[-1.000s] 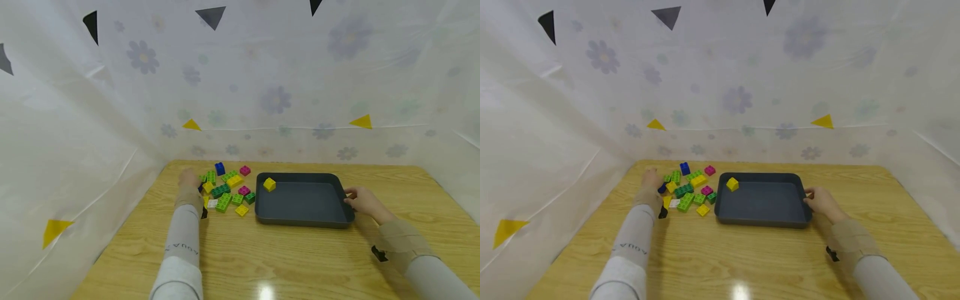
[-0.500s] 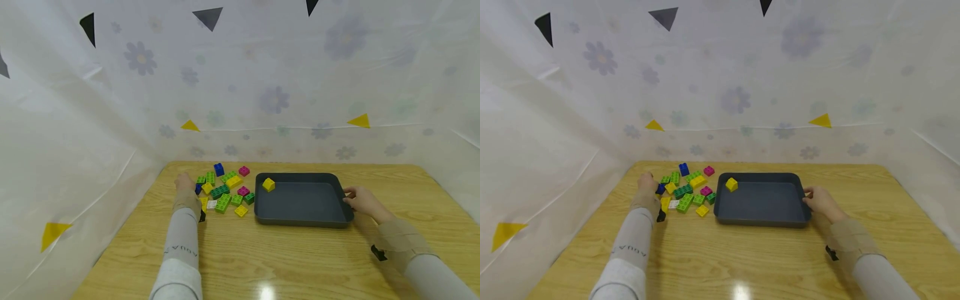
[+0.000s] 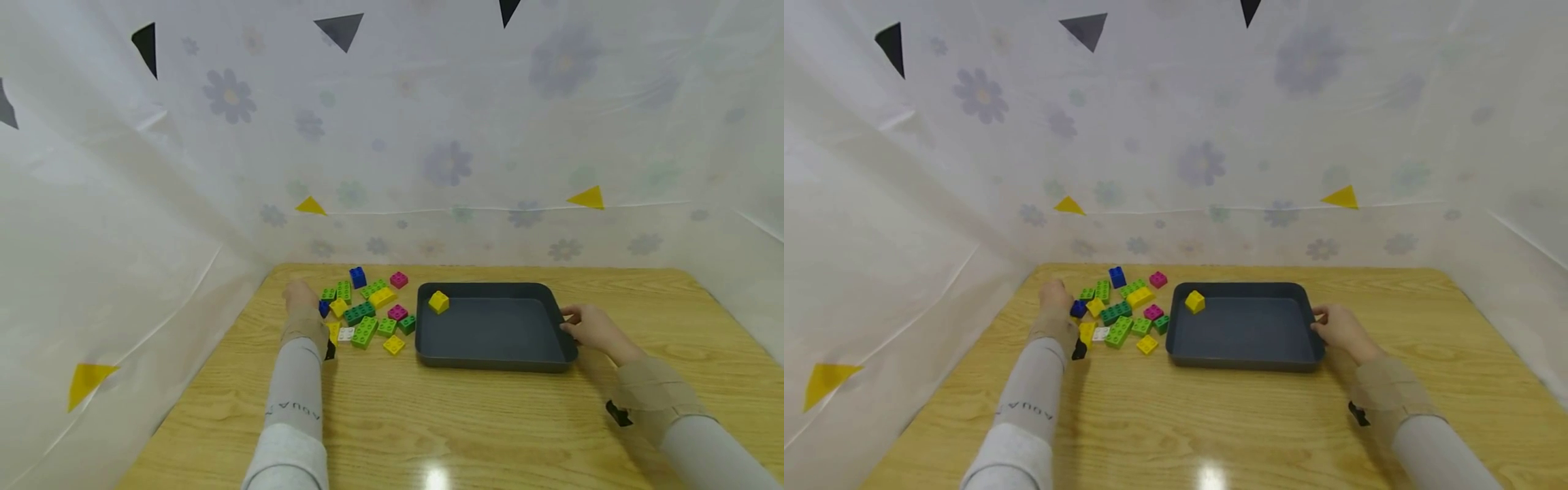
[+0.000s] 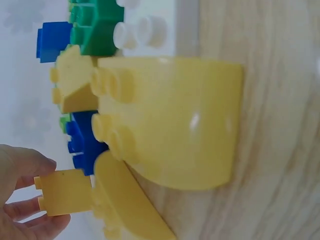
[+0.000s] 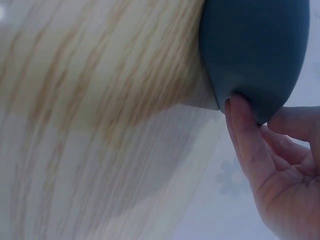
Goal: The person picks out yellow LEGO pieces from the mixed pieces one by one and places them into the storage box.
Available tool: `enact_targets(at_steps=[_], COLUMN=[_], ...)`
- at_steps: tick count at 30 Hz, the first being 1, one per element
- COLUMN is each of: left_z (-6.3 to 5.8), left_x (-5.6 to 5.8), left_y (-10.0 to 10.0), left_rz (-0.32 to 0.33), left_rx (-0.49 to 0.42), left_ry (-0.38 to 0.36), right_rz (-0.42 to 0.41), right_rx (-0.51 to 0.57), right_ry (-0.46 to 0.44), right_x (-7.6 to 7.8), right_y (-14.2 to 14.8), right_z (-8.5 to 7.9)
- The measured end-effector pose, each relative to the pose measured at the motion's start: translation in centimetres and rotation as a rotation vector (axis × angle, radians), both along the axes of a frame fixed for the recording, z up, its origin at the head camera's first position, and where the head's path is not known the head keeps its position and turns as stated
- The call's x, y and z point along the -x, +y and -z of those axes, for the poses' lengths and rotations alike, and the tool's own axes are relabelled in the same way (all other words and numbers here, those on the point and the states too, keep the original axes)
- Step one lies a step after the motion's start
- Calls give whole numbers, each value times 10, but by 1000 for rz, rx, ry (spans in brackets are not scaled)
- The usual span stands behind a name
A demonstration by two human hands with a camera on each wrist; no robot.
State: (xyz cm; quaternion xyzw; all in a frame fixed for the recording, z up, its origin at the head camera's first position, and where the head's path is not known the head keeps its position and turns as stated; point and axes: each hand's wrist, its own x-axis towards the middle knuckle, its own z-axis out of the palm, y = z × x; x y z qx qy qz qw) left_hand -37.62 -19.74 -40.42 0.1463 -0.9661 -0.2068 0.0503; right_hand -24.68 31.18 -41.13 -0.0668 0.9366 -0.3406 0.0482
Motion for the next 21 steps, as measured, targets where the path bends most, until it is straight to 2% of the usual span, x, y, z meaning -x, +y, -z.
enact_targets(at_steps=[2, 4, 8, 9, 11, 17, 21], left_z=[-6, -11, -21, -25, -32, -54, -63], left_x=[-1, 1, 7, 10, 12, 9, 6], left_y=[5, 11, 27, 32, 44, 84, 104], left_rz=[4, 22, 70, 91, 137, 272, 363], left_rx=[-41, -1, -15, 5, -36, -115, -85], left_ry=[21, 28, 92, 108, 162, 277, 324], right_rz=[1, 3, 3, 2, 1, -2, 0], right_rx=[1, 3, 9, 9, 9, 8, 11], right_ry=[-2, -5, -8, -6, -1, 2, -6], right_x=[0, 0, 0, 0, -1, -1, -1], right_y=[0, 0, 0, 0, 1, 1, 0], right_z=[0, 0, 0, 1, 1, 1, 1])
